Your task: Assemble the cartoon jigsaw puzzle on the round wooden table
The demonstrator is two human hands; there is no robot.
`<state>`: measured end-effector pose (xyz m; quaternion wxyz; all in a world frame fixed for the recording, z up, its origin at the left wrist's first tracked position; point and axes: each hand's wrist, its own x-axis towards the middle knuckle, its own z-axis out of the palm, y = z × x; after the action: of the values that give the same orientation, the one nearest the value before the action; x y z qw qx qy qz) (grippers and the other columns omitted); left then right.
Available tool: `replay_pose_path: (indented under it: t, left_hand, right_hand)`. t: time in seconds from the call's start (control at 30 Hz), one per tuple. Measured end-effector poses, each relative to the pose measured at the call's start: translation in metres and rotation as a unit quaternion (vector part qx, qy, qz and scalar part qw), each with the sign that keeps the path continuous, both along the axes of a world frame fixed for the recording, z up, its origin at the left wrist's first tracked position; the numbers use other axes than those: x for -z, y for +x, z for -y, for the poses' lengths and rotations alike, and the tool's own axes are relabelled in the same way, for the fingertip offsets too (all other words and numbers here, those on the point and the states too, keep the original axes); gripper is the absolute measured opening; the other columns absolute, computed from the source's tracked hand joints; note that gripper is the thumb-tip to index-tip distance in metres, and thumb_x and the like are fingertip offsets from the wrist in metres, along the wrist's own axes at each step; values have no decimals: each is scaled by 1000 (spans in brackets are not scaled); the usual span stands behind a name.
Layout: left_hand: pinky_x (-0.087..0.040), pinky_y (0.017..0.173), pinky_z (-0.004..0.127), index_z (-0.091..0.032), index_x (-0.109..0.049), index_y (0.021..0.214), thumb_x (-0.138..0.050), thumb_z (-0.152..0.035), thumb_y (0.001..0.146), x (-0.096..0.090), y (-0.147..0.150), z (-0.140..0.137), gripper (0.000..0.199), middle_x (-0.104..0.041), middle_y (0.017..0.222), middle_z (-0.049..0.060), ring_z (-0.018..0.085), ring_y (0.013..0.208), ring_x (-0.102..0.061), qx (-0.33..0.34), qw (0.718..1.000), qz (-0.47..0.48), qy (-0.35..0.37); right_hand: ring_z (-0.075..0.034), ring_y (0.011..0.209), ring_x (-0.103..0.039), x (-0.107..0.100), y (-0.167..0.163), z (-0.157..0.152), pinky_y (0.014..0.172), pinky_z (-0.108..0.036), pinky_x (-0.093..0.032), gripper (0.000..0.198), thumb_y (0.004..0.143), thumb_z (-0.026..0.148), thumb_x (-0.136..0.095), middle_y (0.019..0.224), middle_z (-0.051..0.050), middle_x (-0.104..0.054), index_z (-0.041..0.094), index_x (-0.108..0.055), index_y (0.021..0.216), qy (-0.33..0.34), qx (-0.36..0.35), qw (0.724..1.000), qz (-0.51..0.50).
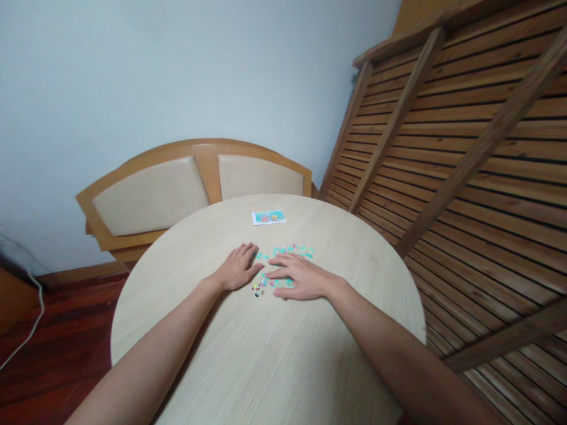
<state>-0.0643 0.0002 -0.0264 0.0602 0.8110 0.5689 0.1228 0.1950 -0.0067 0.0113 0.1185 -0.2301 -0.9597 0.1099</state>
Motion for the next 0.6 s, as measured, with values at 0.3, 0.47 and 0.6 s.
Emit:
replay_pose_path:
  t: [0.3,0.47,0.6]
  left_hand:
    - [-30,119,48,-10,-44,143,-39,-44,98,11,6,-8,56,-44,152,20,31,143,-37,-10,998,21,60]
    - [-28,121,47,-8,-44,144,-37,-50,99,6,5,-7,62,-43,153,19,32,145,-35,4,999,21,49]
    - [-25,121,50,-11,-41,147,-38,-59,96,6,6,-4,70,-38,157,17,35,148,-30,-5,1000,9,28]
  right_hand:
    - [-35,151,-20,6,-7,5,122,-55,-14,80,87,73,-49,164,-8,-27,30,-38,154,-31,35,998,52]
    - [-34,153,-14,9,-7,6,124,-54,-7,95,86,79,-43,166,-10,-20,23,-21,160,-56,49,995,60]
    - [-35,153,-11,10,-5,5,124,-54,-6,98,84,81,-42,166,-9,-18,22,-22,159,-62,54,995,60]
